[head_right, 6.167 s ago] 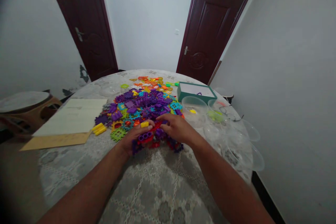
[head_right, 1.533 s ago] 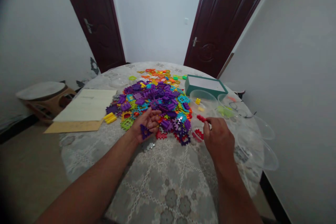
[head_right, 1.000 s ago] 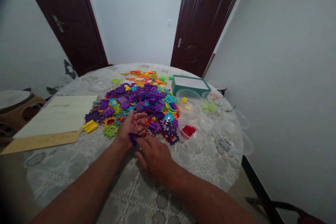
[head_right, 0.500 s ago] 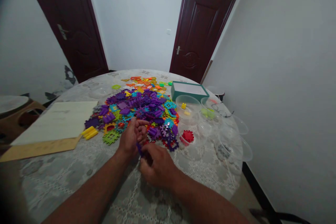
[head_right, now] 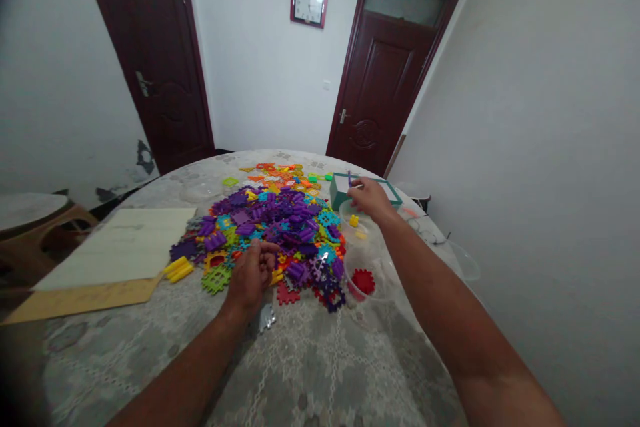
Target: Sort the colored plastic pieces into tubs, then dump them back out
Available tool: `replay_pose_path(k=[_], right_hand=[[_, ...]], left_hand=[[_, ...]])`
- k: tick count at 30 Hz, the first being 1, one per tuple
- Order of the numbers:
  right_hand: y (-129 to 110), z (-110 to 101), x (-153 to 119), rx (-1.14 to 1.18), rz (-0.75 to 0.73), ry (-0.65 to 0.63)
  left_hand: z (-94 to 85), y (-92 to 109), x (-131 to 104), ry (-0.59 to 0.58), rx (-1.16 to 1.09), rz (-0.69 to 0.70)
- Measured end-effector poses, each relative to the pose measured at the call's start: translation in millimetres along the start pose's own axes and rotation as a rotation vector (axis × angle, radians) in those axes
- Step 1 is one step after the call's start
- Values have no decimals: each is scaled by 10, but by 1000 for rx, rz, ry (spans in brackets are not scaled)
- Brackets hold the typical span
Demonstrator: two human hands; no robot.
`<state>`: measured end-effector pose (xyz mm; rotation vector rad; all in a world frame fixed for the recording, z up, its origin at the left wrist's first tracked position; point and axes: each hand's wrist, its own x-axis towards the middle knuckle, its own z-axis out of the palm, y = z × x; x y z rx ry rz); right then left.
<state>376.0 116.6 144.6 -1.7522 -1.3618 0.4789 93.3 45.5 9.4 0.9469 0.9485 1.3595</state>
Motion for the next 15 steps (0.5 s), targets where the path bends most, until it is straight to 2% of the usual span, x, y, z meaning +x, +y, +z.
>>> replay_pose_path(k=[3, 4, 6, 8, 11, 13, 15], right_hand=[[-13, -42, 263, 15, 5, 140], [-18, -40, 241, 18, -2, 166], [-19, 15, 32, 31, -63, 189], [4, 150, -375, 25, -197, 137], [113, 478, -1205, -124, -471, -27], [240, 736, -1740, -213, -616, -27], [382, 976, -2129, -288, -640, 28]], left_hand=[[-35, -5, 12, 19, 39, 45], [-47, -3, 17, 27, 34, 54], [-72, 10, 31, 56, 18, 73], [-95, 31, 47, 95, 15, 87], [-123, 82, 59, 149, 18, 127], [-131, 128, 48, 169, 72, 188], [-126, 178, 22, 173, 171, 259]])
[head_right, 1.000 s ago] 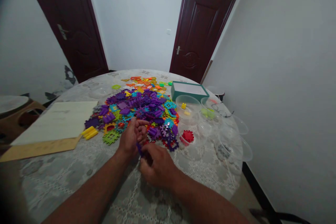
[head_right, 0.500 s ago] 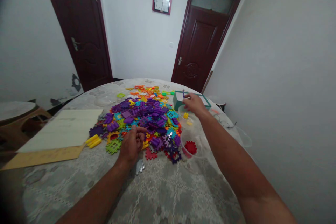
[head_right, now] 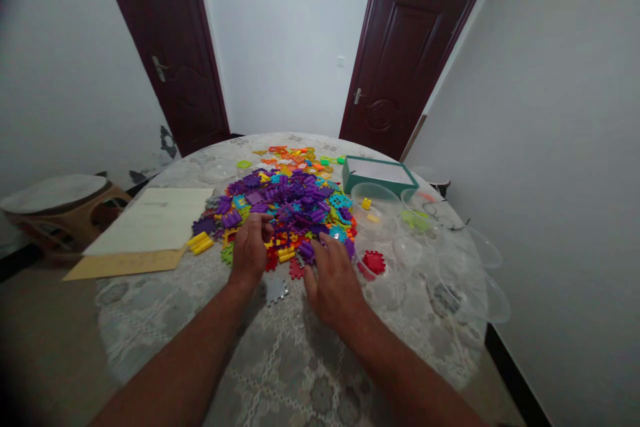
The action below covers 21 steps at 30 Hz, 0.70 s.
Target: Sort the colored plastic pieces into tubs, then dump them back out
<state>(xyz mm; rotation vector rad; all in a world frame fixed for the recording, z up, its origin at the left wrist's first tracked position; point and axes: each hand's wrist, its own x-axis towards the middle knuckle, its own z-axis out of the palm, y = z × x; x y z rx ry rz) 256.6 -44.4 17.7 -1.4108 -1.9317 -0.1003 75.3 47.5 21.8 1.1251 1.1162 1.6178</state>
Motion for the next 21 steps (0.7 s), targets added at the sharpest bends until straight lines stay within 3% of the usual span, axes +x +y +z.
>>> replay_pose_path(k=[3, 7, 10, 13, 17, 21], right_hand=[[-71, 242, -261, -90, 49, -20], [47, 354, -251, -148, 119, -19], [120, 397, -243, -166, 152, 12], [119, 449, -282, -154, 162, -3], [67, 503, -302, 2, 108, -25], [97, 461, -244, 264, 33, 8]], left_hand=[[13, 77, -33, -24, 160, 91], [-6, 106, -119, -188, 509, 290], [-145, 26, -272, -291, 819, 433], [-354, -128, -490, -333, 1037, 455], [-536, -323, -716, -368, 1150, 452], [-524, -415, -794, -372, 1120, 466]])
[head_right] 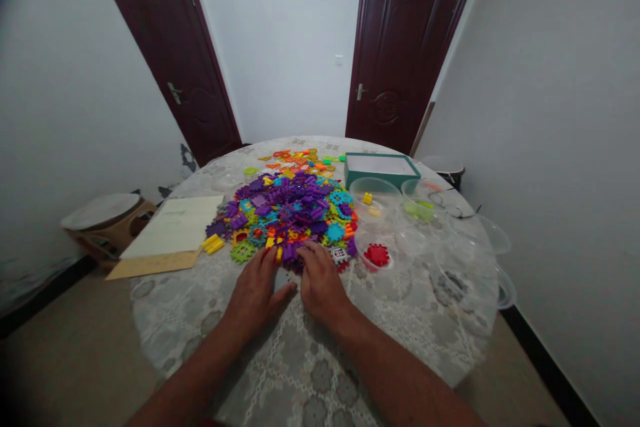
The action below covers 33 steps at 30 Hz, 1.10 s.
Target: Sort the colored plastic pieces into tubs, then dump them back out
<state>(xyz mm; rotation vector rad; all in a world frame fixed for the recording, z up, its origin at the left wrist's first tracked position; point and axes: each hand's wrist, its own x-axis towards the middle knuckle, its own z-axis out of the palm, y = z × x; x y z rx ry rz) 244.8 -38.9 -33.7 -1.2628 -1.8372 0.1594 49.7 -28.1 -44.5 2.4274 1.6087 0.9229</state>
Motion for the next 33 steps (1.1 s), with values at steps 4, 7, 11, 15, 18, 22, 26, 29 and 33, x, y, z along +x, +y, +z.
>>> replay_pose_path(k=[4, 7, 11, 15, 18, 22, 26, 29, 33], right_hand=[[82, -200, 41, -52, 31, 13], [91, -322, 16, -295, 133, -98], [34, -304, -43, -453, 229, -247], [72, -200, -59, -259, 203, -215], [145, -174, -35, 23, 196, -142], [176, -189, -2, 226, 238, -81], [147, -176, -7, 282, 263, -60], [137, -149, -20, 314, 284, -45], [141, -116, -27, 345, 326, -25]], left_hand=[[78, 51, 7, 22, -29, -37], [136, 78, 14, 15, -15, -63], [209, 131, 47, 4, 14, -39], [295, 236, 84, -15, 12, -16], [351, 312, 83, -23, 4, 3], [353, 368, 76, -1, 14, 48], [267, 392, 122, 17, 44, 52], [193, 376, 199, -1, 59, 65], [144, 302, 314, -64, 36, 150]])
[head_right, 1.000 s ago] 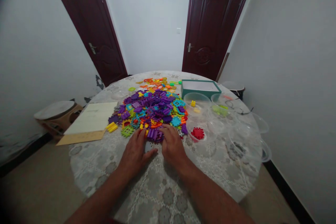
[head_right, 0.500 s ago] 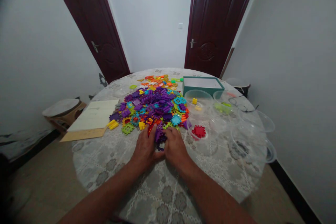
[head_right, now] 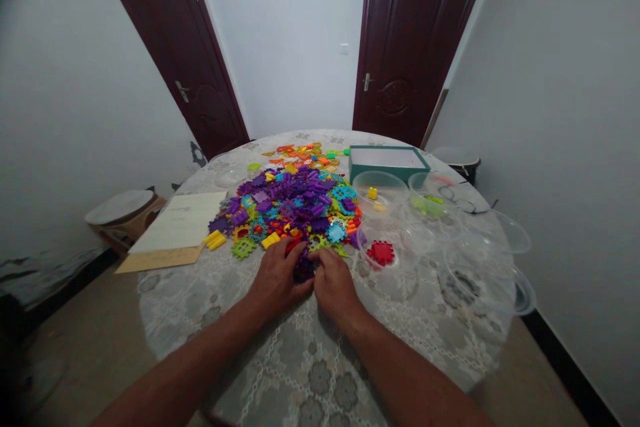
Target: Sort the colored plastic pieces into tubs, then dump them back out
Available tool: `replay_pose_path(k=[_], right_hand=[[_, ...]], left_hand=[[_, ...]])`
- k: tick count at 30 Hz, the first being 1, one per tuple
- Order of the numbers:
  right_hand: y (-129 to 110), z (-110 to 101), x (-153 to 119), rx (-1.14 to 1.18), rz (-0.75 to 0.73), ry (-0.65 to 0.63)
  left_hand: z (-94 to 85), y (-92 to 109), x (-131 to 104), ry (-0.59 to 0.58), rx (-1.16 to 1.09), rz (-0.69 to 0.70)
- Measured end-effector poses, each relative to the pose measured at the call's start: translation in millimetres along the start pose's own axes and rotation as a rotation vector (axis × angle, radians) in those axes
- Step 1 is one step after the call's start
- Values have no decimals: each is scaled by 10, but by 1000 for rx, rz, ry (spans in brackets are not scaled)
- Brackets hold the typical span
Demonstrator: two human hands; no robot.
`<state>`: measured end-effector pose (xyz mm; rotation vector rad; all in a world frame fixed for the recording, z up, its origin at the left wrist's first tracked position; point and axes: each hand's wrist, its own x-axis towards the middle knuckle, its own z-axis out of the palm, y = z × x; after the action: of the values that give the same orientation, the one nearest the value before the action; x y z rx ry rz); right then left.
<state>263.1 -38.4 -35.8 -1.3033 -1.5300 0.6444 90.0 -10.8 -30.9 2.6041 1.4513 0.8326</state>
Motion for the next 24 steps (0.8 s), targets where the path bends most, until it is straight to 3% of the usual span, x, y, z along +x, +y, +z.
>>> replay_pose_path(k=[10, 18, 24], right_hand=[[-50, 12, 8, 40, 69, 22], [-24, 8, 10, 126, 196, 30], [-13, 4, 22, 147, 209, 43]], left_hand=[[104, -115, 53, 43, -22, 109], [-78, -19, 95, -36, 50, 117], [-60, -101, 87, -10, 106, 174]])
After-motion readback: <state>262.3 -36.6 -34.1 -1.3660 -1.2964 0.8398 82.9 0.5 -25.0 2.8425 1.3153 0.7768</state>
